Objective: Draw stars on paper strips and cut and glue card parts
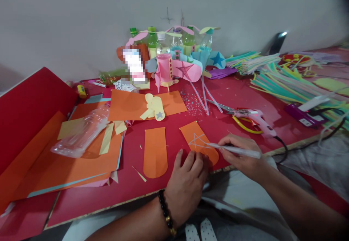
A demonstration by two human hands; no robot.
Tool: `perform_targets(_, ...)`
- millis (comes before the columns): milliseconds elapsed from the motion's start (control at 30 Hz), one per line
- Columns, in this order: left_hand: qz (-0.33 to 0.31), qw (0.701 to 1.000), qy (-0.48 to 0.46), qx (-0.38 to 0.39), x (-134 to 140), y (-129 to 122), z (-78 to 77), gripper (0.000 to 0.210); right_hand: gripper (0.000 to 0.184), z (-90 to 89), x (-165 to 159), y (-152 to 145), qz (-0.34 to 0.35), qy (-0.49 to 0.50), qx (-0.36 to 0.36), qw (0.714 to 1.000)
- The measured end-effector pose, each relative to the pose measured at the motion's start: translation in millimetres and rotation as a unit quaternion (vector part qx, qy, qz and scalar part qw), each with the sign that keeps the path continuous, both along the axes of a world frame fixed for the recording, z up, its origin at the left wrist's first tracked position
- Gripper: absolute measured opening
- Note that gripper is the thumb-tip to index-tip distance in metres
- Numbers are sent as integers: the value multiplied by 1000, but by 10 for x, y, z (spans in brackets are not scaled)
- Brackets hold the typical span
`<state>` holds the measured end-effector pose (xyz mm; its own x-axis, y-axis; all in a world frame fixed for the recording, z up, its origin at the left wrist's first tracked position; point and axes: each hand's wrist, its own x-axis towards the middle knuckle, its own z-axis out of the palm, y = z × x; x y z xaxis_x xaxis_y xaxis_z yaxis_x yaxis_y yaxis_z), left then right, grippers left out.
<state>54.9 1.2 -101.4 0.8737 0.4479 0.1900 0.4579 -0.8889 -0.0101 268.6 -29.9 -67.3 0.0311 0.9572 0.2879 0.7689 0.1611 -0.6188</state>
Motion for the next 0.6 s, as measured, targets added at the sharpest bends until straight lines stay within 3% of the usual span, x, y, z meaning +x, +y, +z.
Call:
perform_targets(367, 5, 1000, 3, -8, 13, -4, 4, 42, 6, 50, 70, -114, 11, -24, -3, 1000)
perform_targets(600, 3, 1000, -3, -19, -9, -12, 11, 47, 2, 74, -32, -115, -27, -7, 47, 998)
